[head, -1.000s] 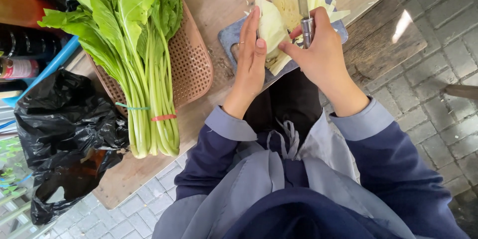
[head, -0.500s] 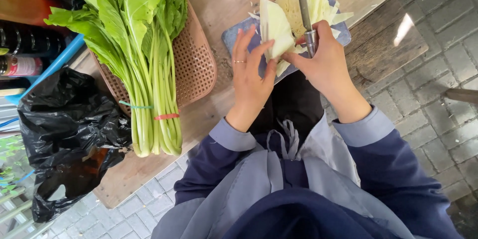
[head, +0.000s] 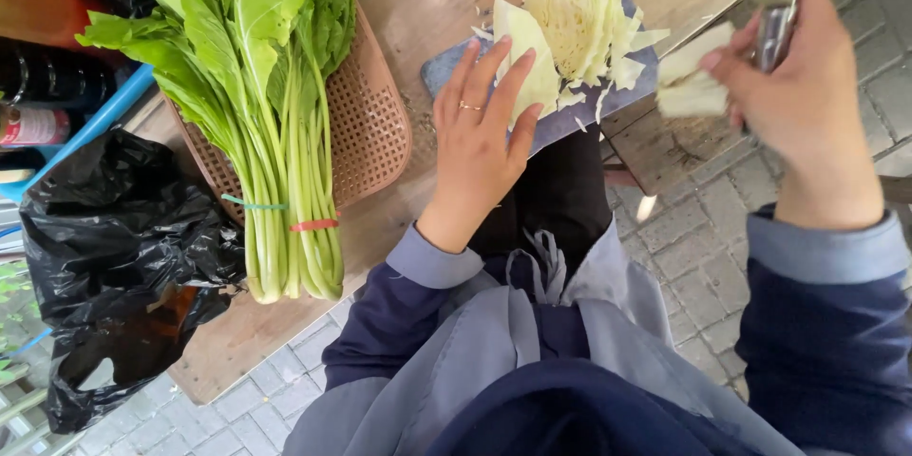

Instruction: The person slices a wedge of cabbage into thin strips on a cutting board using a knife. The person repeatedly cuts the cabbage, gathers the strips, and transfers them into a nearby basket.

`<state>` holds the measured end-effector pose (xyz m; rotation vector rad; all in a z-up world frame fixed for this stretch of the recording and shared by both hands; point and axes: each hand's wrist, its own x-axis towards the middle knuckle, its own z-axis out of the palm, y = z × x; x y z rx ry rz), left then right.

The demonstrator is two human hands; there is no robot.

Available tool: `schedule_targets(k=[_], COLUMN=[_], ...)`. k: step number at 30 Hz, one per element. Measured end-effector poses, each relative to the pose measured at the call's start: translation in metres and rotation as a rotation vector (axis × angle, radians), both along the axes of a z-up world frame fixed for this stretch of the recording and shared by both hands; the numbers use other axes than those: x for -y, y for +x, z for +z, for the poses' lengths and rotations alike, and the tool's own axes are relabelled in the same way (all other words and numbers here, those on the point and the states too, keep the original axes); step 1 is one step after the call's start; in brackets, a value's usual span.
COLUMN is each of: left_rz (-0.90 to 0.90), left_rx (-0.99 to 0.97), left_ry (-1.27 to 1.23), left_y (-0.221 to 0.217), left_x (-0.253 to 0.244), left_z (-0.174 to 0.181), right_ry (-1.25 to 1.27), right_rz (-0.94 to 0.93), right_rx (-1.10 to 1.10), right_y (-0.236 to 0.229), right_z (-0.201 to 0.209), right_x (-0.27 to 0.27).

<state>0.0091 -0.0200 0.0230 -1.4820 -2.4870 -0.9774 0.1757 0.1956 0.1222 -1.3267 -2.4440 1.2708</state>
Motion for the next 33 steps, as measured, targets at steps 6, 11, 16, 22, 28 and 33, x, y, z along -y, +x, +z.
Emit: schedule_targets(k=[6,11,16,22,28,33], left_rz=[-0.082,-0.051,-0.078,-0.090,-0.129,-0.005], left_rx=[-0.238,-0.225,-0.184,-0.134,0.044,0.141], left_ry=[-0.248,-0.264,-0.250,-0.235,0.152,0.382], left_y=[-0.012,-0.015,-0.019,-0.019,-0.011,0.001], left_x=[-0.012,-0.010,-0.009,-0.011,-0.033,-0.046], left_z=[0.002,-0.005,-0.006,-0.011,-0.058,-0.078], right_ry=[-0.024,-0.085,0.133,0.249,-0.191,-0.167], right_rz=[0.066,0.167,0.325,0.186,0.228,0.047], right_rx=[0.053,0.161,0.182,-0.078,-0.067,0.213], right_y=[-0.039,-0.080,-0.087,-0.046,0.021,0.032], right_z=[-0.036,-0.043,-0.065,-0.015,-0.031,-0.045], right_x=[-0.078,-0.093,-0.102,-0.023,0.060,0.102])
